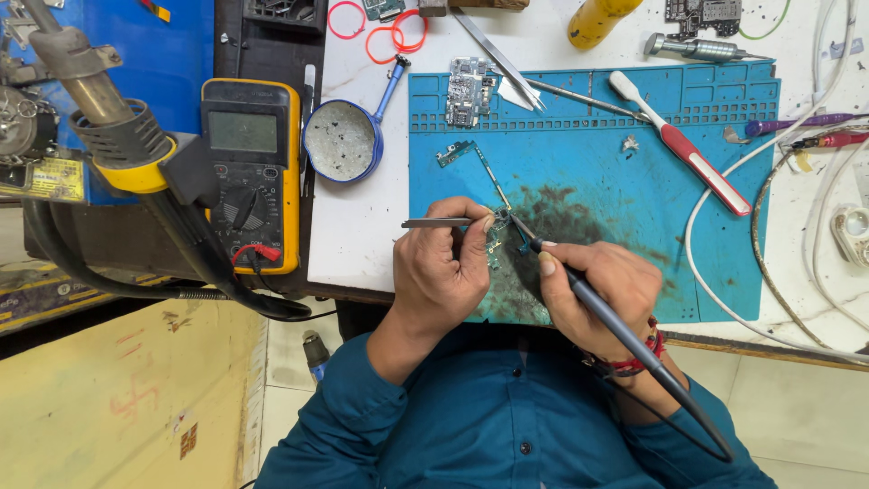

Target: The person solders a small circuit board held on a blue work mat, using a soldering iron in one hand and tweezers in the other to position and work on board components. They reposition the board and continue soldering different points across the workbench session.

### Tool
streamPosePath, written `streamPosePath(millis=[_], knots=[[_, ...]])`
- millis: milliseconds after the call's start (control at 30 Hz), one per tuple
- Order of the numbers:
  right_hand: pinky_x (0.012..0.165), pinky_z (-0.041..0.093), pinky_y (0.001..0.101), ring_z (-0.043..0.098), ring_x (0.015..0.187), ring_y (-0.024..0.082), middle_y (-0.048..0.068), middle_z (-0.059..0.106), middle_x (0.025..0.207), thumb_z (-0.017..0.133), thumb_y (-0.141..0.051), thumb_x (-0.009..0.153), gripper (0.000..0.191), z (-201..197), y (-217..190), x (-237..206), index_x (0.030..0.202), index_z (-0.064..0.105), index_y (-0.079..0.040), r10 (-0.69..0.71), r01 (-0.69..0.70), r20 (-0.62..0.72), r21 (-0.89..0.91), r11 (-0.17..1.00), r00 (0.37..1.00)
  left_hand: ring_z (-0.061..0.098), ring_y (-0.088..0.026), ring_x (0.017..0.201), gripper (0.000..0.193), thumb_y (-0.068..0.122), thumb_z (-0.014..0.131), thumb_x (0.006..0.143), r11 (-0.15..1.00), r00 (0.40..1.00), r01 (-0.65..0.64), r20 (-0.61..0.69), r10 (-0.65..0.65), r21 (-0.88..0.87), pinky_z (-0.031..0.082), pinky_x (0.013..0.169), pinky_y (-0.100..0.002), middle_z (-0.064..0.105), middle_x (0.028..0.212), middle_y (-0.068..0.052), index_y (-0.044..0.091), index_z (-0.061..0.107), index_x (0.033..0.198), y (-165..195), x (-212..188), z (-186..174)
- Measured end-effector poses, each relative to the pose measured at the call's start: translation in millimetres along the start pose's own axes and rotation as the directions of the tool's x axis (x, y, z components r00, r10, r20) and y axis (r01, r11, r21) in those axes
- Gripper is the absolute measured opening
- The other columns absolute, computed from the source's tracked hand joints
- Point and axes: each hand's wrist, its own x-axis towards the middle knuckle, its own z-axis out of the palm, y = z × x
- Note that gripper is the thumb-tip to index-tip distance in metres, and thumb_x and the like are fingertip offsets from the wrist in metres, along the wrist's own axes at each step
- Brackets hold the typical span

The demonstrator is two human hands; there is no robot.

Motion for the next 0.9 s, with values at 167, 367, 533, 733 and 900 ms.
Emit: streamPosePath(millis=[167, 367, 533, 733, 900], knots=[[0.056, 0.044, 0.0328, 0.062, 0.058, 0.022, 0.01, 0.066, 0.072, 0.076, -0.001, 0.09, 0.009, 1, 3, -2, 0.095, 0.069, -0.001, 0.0, 0.0, -0.002, 0.001, 1.0, 1.0, 0.065, -0.014, 0.059, 0.008, 0.006, 0.069, 0.102, 1.0, 1.0, 0.002, -0.005, -0.002, 0.005, 0.051, 0.056, -0.029, 0.072, 0.091, -0.005, 0.003, 0.061, 0.103, 0, 0, 0], [0.055, 0.046, 0.0305, 0.063, 0.061, 0.023, 0.01, 0.068, 0.075, 0.074, -0.001, 0.092, 0.01, -4, 4, -8, 0.099, 0.067, -0.003, 0.023, -0.023, -0.008, 0.004, 1.0, 1.0, 0.065, -0.014, 0.06, 0.008, 0.006, 0.069, 0.102, 1.0, 1.0, 0.011, 0.0, -0.011, -0.001, 0.052, 0.057, -0.029, 0.071, 0.091, -0.005, 0.004, 0.061, 0.103, 0, -1, 0], [0.069, 0.056, 0.0324, 0.073, 0.08, 0.027, 0.013, 0.077, 0.099, 0.072, 0.002, 0.097, 0.022, -3, 1, 2, 0.118, 0.067, -0.003, -0.082, 0.084, 0.034, -0.063, 0.994, 0.996, 0.068, -0.016, 0.065, 0.009, 0.004, 0.07, 0.1, 0.997, 0.998, 0.029, -0.058, -0.034, -0.072, 0.054, 0.061, -0.03, 0.071, 0.094, -0.008, 0.003, 0.063, 0.105, 1, -2, -2], [0.074, 0.056, 0.0387, 0.07, 0.085, 0.033, 0.015, 0.07, 0.099, 0.081, -0.014, 0.082, 0.039, 4, -13, 19, 0.116, 0.066, -0.005, -0.055, 0.09, 0.153, -0.234, 0.968, 0.987, 0.07, -0.018, 0.069, 0.013, 0.002, 0.071, 0.097, 0.999, 0.999, 0.02, -0.026, -0.021, -0.036, 0.056, 0.065, -0.031, 0.071, 0.092, -0.009, 0.002, 0.065, 0.108, 5, -1, -26], [0.069, 0.054, 0.0384, 0.068, 0.078, 0.031, 0.012, 0.068, 0.091, 0.081, -0.014, 0.082, 0.036, 5, -19, 31, 0.114, 0.067, -0.006, 0.02, 0.021, 0.148, -0.271, 0.962, 0.989, 0.069, -0.021, 0.065, 0.014, 0.005, 0.073, 0.095, 0.996, 0.995, -0.015, 0.096, 0.006, 0.091, 0.054, 0.062, -0.032, 0.071, 0.089, -0.009, 0.004, 0.065, 0.106, 5, 0, -57]])
